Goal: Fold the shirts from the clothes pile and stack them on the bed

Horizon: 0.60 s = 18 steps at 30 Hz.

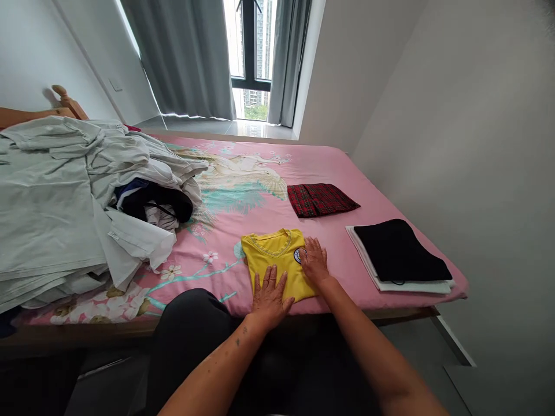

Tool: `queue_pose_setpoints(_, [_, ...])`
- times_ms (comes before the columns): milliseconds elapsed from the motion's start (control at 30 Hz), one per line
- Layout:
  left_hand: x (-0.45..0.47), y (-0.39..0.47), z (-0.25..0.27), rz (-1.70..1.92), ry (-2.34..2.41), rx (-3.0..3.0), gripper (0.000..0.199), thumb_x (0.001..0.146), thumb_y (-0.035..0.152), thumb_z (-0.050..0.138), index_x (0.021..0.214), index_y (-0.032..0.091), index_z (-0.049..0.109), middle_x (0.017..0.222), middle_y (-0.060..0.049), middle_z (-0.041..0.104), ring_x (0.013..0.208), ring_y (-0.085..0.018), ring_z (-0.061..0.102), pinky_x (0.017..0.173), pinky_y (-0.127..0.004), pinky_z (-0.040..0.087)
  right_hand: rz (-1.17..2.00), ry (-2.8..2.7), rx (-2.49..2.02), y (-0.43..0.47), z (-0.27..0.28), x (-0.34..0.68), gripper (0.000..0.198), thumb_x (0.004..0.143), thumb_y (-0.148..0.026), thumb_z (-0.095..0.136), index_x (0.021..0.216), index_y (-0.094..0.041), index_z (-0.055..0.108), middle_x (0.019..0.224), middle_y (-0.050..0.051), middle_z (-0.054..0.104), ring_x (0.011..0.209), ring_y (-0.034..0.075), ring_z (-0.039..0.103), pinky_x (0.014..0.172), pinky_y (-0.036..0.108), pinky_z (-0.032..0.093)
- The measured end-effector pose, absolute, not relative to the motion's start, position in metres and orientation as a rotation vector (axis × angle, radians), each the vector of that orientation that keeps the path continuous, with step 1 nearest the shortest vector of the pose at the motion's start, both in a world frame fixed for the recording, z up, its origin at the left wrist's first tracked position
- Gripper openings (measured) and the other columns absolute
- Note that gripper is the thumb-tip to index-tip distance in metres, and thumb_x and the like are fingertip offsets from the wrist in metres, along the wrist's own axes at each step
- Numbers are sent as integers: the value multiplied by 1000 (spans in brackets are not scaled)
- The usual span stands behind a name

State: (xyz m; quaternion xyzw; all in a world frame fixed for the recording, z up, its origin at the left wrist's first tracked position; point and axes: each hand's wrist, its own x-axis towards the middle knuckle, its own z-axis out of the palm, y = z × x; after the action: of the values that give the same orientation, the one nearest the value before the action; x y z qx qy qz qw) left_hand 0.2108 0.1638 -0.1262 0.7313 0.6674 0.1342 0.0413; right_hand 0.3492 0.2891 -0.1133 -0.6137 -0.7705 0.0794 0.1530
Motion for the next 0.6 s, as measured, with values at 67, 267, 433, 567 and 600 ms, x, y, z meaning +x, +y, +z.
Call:
queue_pose_setpoints(67, [211,159,-132,392,2048,2259,67,81,53,49,141,27,35,153,-12,18,140,-31,14,109,-58,1,154,-2359,-1524,269,-116,357,49,93,-38,31,139,-23,34,149,5,27,139,21,14,111,48,9])
queue_pose_setpoints(267, [209,148,-135,436,2062,2282,73,77,55,54,141,28,33,153,-12,17,141,-31,12,109,-58,-3,131,-2192,-1487,217,-157,414,44,91,-35,35,129,-16,49,135,11,47,130,23,34,109,46,21])
queue_pose_setpoints(433, [212,122,-137,625,2182,2110,70,76,36,60,140,20,35,151,-17,20,140,-33,14,110,-57,11,259,-1929,-1480,195,-162,442,39,90,-40,37,108,-14,61,123,13,56,118,22,46,103,39,33])
queue_pose_setpoints(567, [208,101,-137,1007,2236,1851,63,79,29,55,137,13,35,146,-19,28,137,-30,22,108,-49,25,400,-1860,-1788,193,-137,435,33,86,-43,44,93,-21,67,104,8,63,102,24,53,91,39,39])
queue_pose_setpoints(600, [205,97,-137,1102,2231,1752,62,79,30,55,136,13,36,142,-19,34,135,-29,28,108,-47,28,448,-1849,-1876,195,-132,433,32,84,-44,45,93,-23,67,102,7,64,100,24,54,88,38,39])
